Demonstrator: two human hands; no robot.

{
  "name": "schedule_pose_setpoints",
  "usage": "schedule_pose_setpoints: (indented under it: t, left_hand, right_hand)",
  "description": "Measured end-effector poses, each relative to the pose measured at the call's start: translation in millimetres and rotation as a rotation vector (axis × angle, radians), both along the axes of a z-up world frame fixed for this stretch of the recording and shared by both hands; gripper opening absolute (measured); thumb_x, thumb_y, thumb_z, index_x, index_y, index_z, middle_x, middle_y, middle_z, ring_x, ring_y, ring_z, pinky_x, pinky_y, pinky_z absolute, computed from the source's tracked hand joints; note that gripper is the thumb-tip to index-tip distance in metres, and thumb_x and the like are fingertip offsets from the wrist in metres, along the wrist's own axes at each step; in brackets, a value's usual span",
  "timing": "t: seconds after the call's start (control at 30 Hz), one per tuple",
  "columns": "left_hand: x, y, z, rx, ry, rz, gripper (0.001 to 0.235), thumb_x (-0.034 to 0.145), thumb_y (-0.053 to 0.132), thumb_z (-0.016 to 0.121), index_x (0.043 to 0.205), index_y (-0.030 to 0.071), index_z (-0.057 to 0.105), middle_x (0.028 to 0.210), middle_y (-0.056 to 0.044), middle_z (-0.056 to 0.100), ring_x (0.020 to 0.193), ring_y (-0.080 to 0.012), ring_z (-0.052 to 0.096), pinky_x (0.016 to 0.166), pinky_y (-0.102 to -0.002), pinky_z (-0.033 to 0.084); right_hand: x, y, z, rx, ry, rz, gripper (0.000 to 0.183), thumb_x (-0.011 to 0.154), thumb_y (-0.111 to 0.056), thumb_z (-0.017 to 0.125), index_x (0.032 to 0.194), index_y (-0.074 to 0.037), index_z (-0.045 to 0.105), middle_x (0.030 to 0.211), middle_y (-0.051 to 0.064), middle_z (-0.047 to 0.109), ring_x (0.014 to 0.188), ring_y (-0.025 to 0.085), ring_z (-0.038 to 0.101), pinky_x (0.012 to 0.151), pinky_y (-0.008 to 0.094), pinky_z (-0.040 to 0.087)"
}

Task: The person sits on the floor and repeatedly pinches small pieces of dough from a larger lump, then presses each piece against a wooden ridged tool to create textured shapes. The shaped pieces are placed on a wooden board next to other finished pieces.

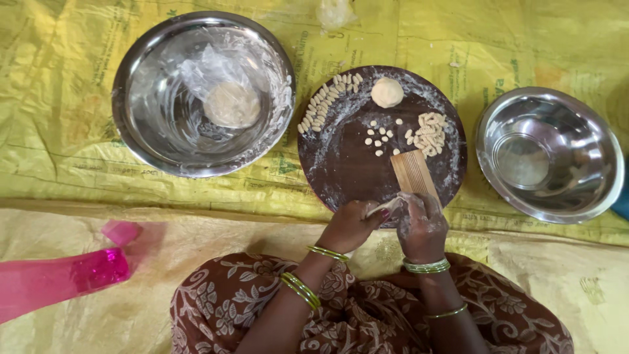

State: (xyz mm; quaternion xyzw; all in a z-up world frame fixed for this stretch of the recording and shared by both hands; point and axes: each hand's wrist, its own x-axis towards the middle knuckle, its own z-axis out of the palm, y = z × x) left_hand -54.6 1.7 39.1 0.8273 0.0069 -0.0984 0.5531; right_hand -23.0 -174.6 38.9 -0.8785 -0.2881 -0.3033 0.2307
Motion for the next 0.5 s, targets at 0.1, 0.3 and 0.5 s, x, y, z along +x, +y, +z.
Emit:
schedule_pose_setpoints:
  t: [0.1, 0.3, 0.5]
  left_hand:
    - [1.4, -0.7, -0.8, 0.013, 0.01, 0.019, 0.045, 0.1, 0.047, 0.054, 0.087, 0.005, 0.067, 0.064, -0.013, 0.061, 0.061, -0.0274, 0.062, 0.063, -0.042, 0.049]
    - [2.1, 3.4, -23.2, -0.031, 0.049, 0.163, 0.048, 0.097, 0.049, 0.052, 0.089, 0.004, 0.069, 0.07, -0.016, 0.067, 0.068, -0.0339, 0.068, 0.066, -0.046, 0.051]
    - [32.0, -10.4, -85.5, 0.05, 0.0, 0.387, 0.046, 0.097, 0.033, 0.06, 0.112, -0.01, 0.055, 0.098, -0.033, 0.064, 0.097, -0.0469, 0.065, 0.087, -0.051, 0.051]
  right_hand:
    - [9.6, 3.5, -15.4, -0.023, 0.086, -0.082, 0.014, 0.098, -0.011, 0.063, 0.108, -0.003, 0.069, 0.1, 0.017, 0.07, 0.075, 0.027, 0.07, 0.058, 0.036, 0.059]
    - [35.4, -30.7, -30.6, 0.454, 0.67, -0.176, 0.013, 0.1, -0.005, 0.064, 0.108, -0.001, 0.073, 0.093, 0.015, 0.074, 0.067, 0.022, 0.071, 0.055, 0.032, 0.058]
    - [23.4, -28.3, -27.1, 1.231, 1.008, 0.299, 0.023, 0.096, 0.007, 0.061, 0.117, 0.003, 0.067, 0.099, 0.019, 0.073, 0.084, 0.023, 0.075, 0.071, 0.033, 0.066]
